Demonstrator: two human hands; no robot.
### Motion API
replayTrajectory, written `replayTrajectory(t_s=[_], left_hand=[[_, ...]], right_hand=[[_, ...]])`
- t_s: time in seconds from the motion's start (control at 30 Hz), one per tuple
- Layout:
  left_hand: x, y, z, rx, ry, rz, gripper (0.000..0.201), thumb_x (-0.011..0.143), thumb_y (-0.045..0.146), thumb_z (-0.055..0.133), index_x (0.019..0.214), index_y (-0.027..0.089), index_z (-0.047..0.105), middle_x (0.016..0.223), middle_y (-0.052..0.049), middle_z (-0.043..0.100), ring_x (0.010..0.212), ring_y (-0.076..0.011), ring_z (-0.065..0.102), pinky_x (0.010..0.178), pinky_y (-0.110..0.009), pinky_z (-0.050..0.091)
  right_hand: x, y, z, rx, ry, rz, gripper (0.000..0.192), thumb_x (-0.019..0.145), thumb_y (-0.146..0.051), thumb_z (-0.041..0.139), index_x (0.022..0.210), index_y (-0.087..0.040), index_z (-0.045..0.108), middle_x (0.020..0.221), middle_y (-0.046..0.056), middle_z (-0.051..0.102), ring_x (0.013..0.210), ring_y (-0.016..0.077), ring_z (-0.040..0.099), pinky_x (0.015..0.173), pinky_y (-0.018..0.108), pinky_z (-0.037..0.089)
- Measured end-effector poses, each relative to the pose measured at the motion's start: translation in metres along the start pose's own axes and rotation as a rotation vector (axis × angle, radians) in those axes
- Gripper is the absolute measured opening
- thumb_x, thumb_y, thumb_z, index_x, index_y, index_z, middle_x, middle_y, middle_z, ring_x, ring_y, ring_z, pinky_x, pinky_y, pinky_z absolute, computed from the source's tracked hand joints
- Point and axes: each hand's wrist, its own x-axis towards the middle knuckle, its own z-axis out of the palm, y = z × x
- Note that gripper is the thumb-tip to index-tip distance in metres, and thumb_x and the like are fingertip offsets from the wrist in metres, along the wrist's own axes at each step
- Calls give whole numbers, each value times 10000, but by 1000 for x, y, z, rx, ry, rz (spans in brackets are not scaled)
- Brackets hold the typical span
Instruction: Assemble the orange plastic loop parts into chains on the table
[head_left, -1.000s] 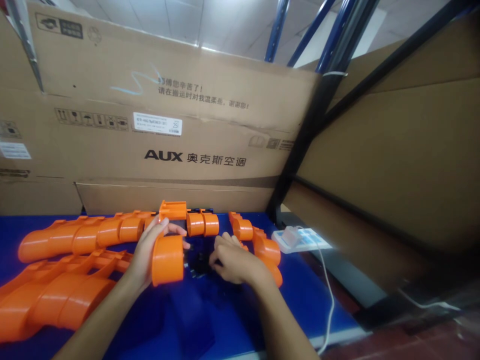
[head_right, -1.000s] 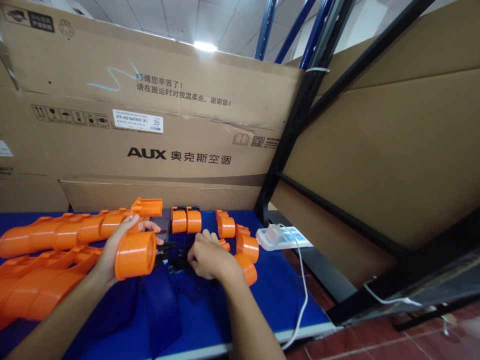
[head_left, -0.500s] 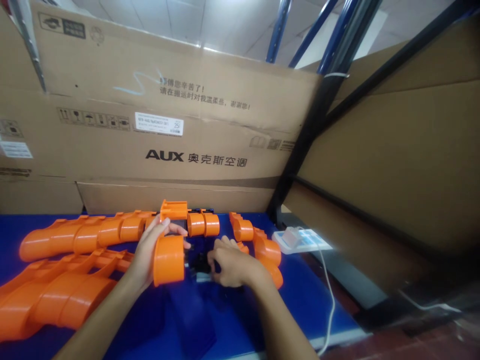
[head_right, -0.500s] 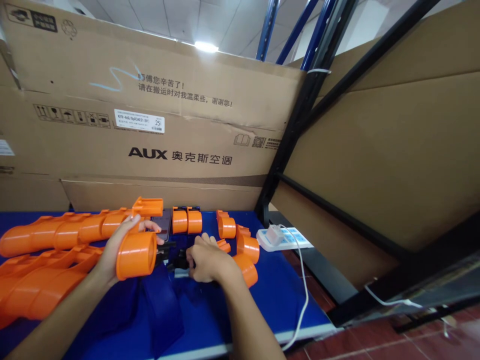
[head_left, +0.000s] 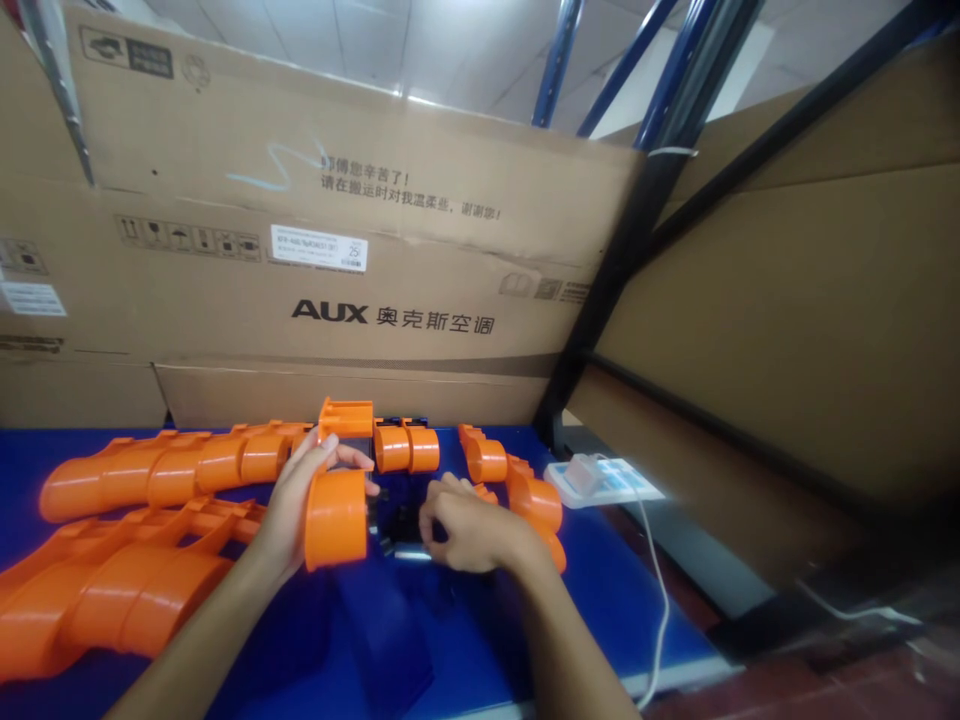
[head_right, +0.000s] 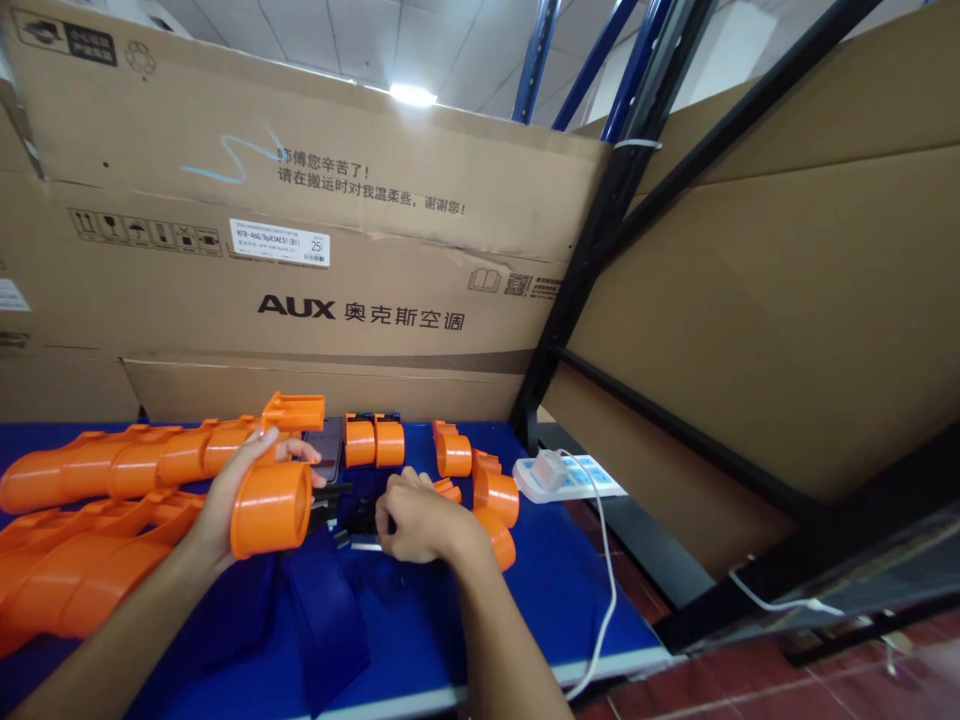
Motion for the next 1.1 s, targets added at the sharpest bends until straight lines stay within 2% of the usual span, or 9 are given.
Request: replayTrajectory(t_s=[0.17,0.27,0.4,0.47,0.57,0.77,0.9,1.03,1.1], left_hand=[[-2,2,3,-29,20,35,398,773,531,689,857,150,614,783,-114,743,521,-208,668,441,-287,515],[-1,1,3,-27,10,31,397,774,524,695,863,149,597,803,-106,742,507,-203,665,435,-289,518],[0,-1,1,-52,23,56,349,780,474,712,886,180,557,836,-74,740,584,-234,704,461,-302,540],[1,-2,0,-48,14,53,336,788,465,709,888,185,552,850,-68,734,621,-249,716,460,-305,542],[1,-4,1,-10,-17,14,347,812,484,681,886,167,558,848,-83,724,621,-249,713,444,-300,536],[-3,-7,8,55,-78,57,301,856,446,658,951,193,526,874,-57,726,651,-235,728,481,-270,538],[-5,-8,11,83,-130,34,294,865,438,656,986,199,535,917,-56,731,679,-235,736,503,-275,549],[-7,-7,13,61,-128,-2,318,840,460,680,976,206,544,901,-50,738,667,-246,740,495,-287,551],[-8,-6,14,47,-110,-40,348,839,510,660,935,190,565,857,-65,745,616,-240,731,464,-281,536]], right_hand=[[-6,5,-11,82,49,-43,55,803,-179,660,795,-214,701,885,28,621,922,194,540,813,280,429],[-7,8,-17,190,110,-75,61,803,-150,659,769,-195,684,753,6,606,787,165,551,705,255,427],[-4,4,-19,484,313,-47,107,916,-258,581,864,-199,653,612,-37,586,559,122,538,553,235,410],[-1,-1,-17,682,465,-46,151,935,-329,575,891,-198,636,699,-7,674,588,133,612,560,245,458],[4,-10,-12,919,661,-63,178,879,-369,666,869,-193,642,825,45,746,691,176,703,612,282,537],[12,-16,-6,1116,908,-56,177,786,-316,785,806,-184,668,763,35,753,647,176,712,653,303,591],[20,-20,-2,1191,1034,-53,168,791,-294,784,847,-192,663,785,22,749,670,165,710,668,289,601],[27,-22,2,1294,1062,-91,361,788,-270,787,1116,-230,642,782,-11,741,639,139,687,657,273,598],[29,-22,5,1312,1069,-84,358,784,-277,789,1116,-216,667,816,3,746,682,147,701,712,293,607]])
